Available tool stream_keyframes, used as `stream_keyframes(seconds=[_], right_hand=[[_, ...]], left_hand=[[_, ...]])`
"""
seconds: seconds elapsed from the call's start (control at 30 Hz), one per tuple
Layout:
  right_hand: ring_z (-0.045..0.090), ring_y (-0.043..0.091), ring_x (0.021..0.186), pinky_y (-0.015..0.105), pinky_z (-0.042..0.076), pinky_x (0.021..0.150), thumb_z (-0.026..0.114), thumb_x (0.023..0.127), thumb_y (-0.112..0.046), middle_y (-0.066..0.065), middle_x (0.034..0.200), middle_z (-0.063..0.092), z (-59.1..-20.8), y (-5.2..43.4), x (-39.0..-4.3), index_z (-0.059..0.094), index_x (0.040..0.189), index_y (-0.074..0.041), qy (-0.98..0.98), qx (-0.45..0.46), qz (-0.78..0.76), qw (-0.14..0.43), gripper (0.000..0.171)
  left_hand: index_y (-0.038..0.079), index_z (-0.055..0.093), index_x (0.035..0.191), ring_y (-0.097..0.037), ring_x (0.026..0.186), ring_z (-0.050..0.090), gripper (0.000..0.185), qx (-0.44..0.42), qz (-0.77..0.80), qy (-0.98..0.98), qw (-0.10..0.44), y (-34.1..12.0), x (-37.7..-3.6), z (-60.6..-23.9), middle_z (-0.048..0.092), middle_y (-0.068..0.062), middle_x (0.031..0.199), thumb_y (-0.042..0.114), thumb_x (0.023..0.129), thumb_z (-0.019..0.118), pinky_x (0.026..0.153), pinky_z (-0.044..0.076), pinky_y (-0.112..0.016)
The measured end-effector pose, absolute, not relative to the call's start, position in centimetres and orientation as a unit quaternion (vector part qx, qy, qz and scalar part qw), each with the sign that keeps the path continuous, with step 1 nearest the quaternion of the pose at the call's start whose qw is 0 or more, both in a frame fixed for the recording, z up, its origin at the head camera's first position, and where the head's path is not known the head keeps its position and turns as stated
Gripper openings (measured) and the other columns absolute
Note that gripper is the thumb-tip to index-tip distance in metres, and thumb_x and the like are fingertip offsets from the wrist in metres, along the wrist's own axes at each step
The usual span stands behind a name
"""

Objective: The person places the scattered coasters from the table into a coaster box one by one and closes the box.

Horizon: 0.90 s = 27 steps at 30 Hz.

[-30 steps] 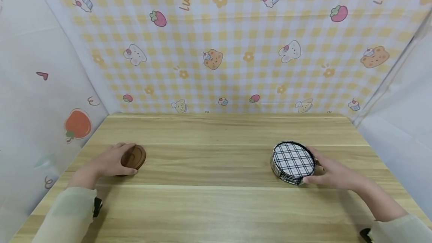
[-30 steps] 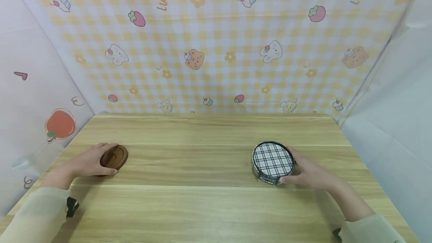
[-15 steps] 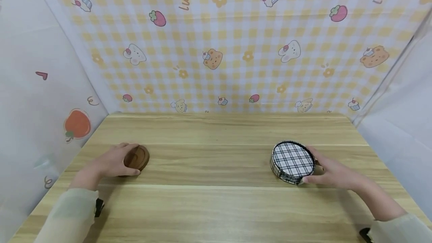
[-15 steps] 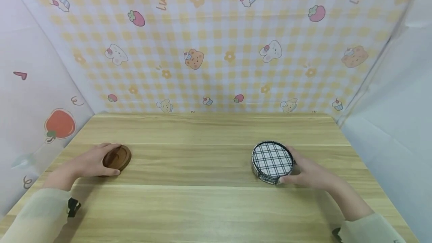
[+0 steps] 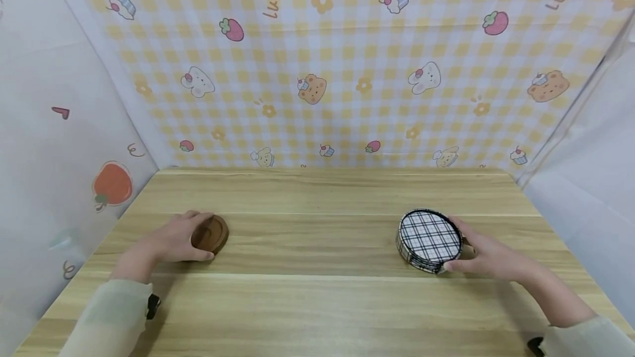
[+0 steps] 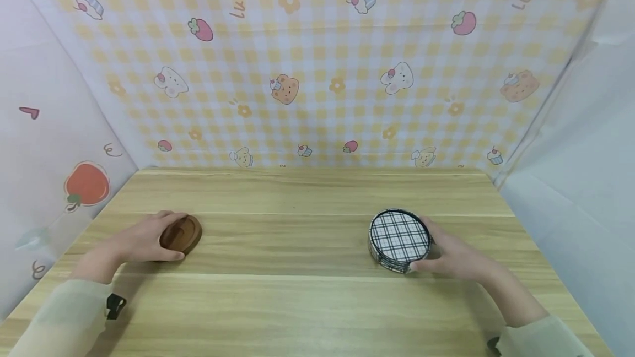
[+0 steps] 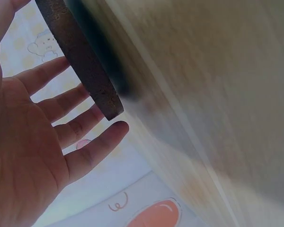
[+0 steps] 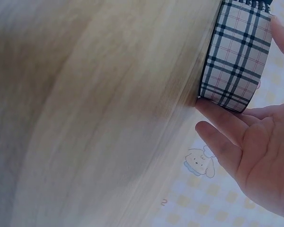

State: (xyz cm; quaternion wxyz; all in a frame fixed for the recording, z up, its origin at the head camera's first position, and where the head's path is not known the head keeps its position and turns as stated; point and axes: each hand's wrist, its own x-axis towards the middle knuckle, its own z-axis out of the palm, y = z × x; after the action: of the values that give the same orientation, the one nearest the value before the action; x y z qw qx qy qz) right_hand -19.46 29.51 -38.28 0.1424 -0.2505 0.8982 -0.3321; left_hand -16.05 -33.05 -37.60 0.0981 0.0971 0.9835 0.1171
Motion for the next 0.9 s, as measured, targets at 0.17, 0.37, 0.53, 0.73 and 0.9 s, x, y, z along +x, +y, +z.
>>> stream_keyframes(seconds=[0.17, 0.37, 0.53, 0.73, 0.9], right_hand=[[0.034, 0.065, 0.130, 0.073, 0.034, 0.101, 0.077, 0.086, -0.024, 0.046, 0.151, 0.018, -38.3, 29.5, -19.5, 0.009, 0.152, 0.016, 0.898, -0.249, -0.334, 0.144, 0.103], [0.035, 0.065, 0.130, 0.073, 0.033, 0.101, 0.077, 0.086, -0.024, 0.046, 0.151, 0.018, -38.1, 29.4, -19.4, 0.009, 0.152, 0.015, 0.899, -0.247, -0.333, 0.143, 0.103], [0.033, 0.065, 0.131, 0.074, 0.033, 0.100, 0.077, 0.086, -0.024, 0.046, 0.151, 0.019, -38.1, 29.4, -19.4, 0.009, 0.153, 0.015, 0.900, -0.243, -0.331, 0.146, 0.103], [0.034, 0.064, 0.131, 0.074, 0.033, 0.100, 0.077, 0.086, -0.025, 0.045, 0.151, 0.019, -38.2, 29.5, -19.4, 0.009, 0.153, 0.014, 0.900, -0.243, -0.332, 0.147, 0.103], [0.033, 0.063, 0.132, 0.073, 0.032, 0.101, 0.077, 0.086, -0.028, 0.044, 0.152, 0.019, -38.2, 29.5, -19.4, 0.010, 0.153, 0.014, 0.901, -0.239, -0.331, 0.146, 0.104]], left_hand=[[0.002, 0.043, 0.146, -0.053, 0.124, 0.046, 0.099, 0.103, 0.113, 0.984, 0.087, -32.5, -16.1, -37.9, 0.047, -0.030, 0.140, 0.053, 0.071, 0.083, 0.091, 0.046, -0.066], [0.002, 0.044, 0.146, -0.052, 0.124, 0.046, 0.098, 0.110, 0.117, 0.983, 0.086, -31.8, -16.3, -37.9, 0.047, -0.029, 0.140, 0.051, 0.071, 0.084, 0.092, 0.046, -0.066], [0.003, 0.044, 0.146, -0.053, 0.125, 0.046, 0.097, 0.116, 0.113, 0.983, 0.084, -31.4, -16.4, -37.8, 0.047, -0.029, 0.142, 0.051, 0.071, 0.084, 0.093, 0.046, -0.066], [0.004, 0.044, 0.146, -0.053, 0.126, 0.045, 0.096, 0.122, 0.113, 0.982, 0.084, -30.6, -16.5, -37.5, 0.046, -0.028, 0.143, 0.049, 0.071, 0.084, 0.094, 0.046, -0.067], [0.004, 0.044, 0.147, -0.052, 0.127, 0.045, 0.097, 0.126, 0.115, 0.981, 0.087, -30.0, -16.6, -37.3, 0.046, -0.027, 0.144, 0.049, 0.072, 0.083, 0.095, 0.045, -0.066]])
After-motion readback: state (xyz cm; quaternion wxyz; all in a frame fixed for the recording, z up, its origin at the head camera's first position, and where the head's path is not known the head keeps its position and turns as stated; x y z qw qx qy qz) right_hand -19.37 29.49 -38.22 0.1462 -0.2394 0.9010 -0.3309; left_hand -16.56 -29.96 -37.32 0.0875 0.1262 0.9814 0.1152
